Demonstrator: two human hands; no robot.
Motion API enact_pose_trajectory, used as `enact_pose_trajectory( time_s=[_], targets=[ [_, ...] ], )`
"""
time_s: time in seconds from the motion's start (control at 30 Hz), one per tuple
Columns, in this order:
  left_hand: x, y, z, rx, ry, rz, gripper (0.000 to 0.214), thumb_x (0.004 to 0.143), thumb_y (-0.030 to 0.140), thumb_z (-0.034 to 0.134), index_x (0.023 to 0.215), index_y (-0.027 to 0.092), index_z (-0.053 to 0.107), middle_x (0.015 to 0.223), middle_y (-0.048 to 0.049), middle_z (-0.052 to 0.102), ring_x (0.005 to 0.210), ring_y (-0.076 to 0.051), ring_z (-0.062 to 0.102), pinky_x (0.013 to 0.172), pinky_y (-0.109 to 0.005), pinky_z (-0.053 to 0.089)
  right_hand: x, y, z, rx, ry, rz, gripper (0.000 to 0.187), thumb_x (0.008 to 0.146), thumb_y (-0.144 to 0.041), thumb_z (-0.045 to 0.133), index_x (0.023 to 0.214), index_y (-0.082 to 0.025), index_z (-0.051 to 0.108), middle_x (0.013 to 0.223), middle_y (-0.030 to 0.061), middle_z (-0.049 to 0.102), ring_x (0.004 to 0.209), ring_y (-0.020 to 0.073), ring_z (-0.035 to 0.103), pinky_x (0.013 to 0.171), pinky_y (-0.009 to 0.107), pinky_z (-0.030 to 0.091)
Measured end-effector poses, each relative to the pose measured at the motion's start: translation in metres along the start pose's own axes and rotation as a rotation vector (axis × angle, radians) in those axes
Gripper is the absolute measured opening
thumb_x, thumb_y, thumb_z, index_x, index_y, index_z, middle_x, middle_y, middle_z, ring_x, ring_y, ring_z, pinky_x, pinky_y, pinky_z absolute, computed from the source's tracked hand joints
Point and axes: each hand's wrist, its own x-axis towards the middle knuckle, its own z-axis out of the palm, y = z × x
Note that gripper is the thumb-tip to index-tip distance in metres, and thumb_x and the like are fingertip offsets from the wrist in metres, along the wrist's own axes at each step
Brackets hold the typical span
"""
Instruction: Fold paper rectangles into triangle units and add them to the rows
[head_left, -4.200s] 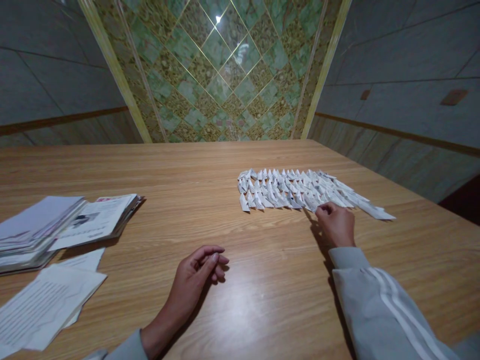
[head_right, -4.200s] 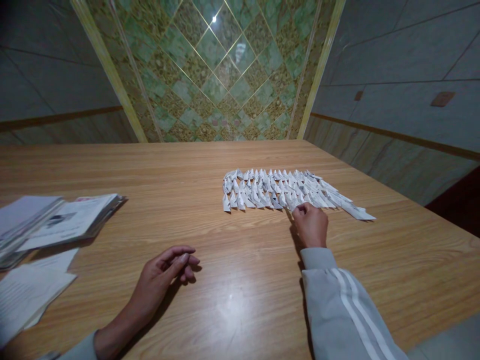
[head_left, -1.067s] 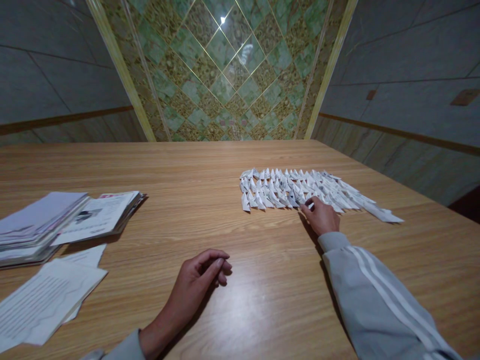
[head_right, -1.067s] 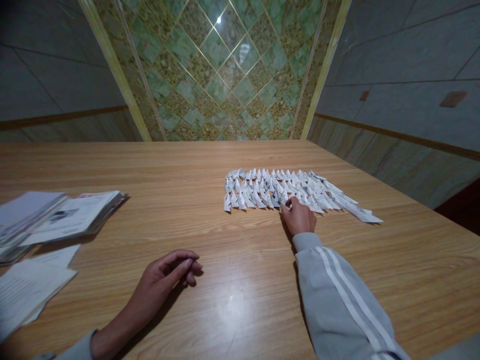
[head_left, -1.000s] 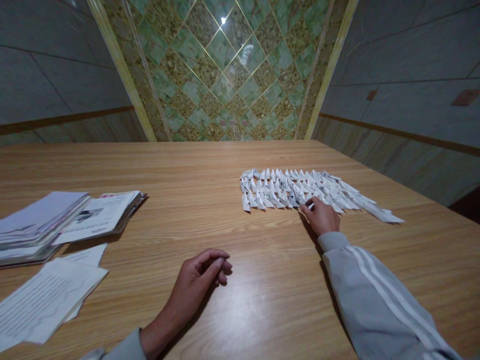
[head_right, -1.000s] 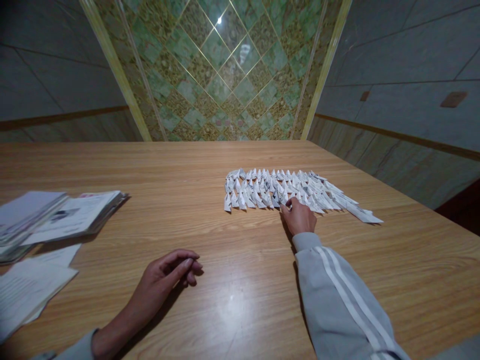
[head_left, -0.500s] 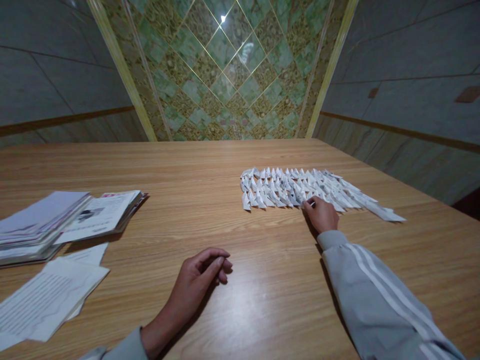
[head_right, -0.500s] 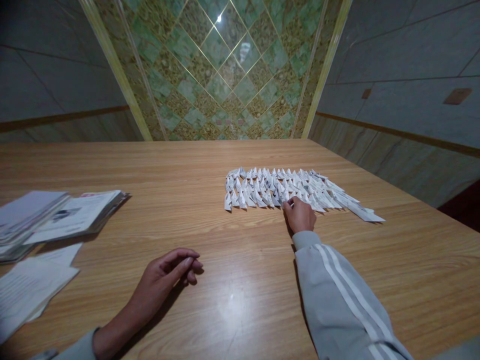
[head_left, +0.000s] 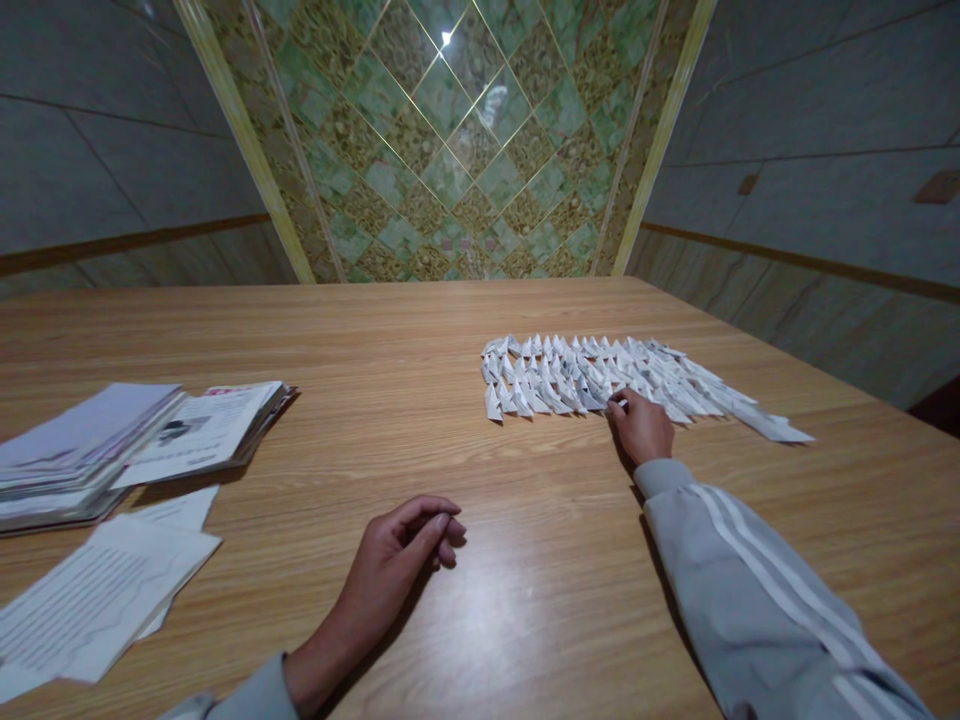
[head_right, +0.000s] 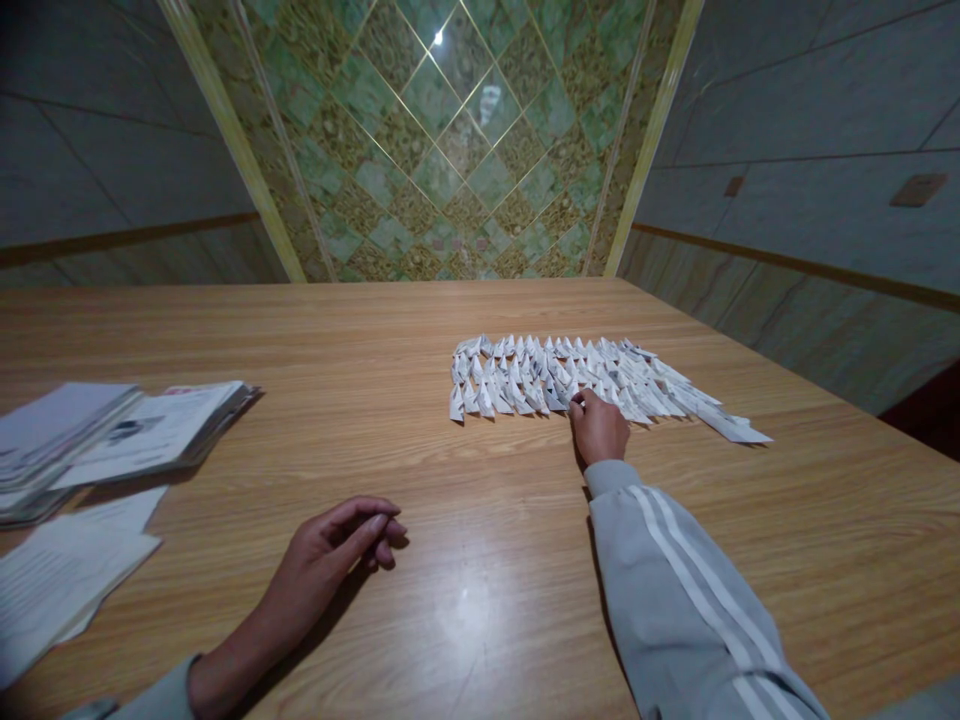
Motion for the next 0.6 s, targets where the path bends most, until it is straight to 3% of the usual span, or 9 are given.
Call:
enact_pose_trajectory(
  time_s=[0.27, 0.6],
  targets=[
    [-0.002, -0.004, -0.003, 0.004, -0.017, 0.008, 0.023, 0.088, 0.036, 0.067, 0.096, 0.015, 0.069, 0.081, -0.0085, 0.074, 0.062, -0.015, 0.065, 0.06, -0.026, 0.051, 0.0, -0.002, 0.001, -0.016, 0.045, -0.01, 0.029, 0.096, -0.036, 0.051, 0.112, -0.024, 0.072, 0.092, 0.0117, 0.074, 0.084, 0.0255, 0.066, 0.065, 0.029, 0.039],
    [-0.001, -0.002, -0.002, -0.017, -0.016, 0.023, 0.021, 0.086, 0.034, 0.068, 0.095, 0.015, 0.07, 0.08, -0.0086, 0.074, 0.061, -0.014, 0.065, 0.058, -0.025, 0.051, -0.007, -0.006, -0.014, 0.098, 0.149, -0.049, 0.027, 0.091, -0.032, 0.053, 0.104, -0.021, 0.075, 0.085, 0.0115, 0.075, 0.077, 0.0248, 0.067, 0.064, 0.029, 0.04]
  ],
)
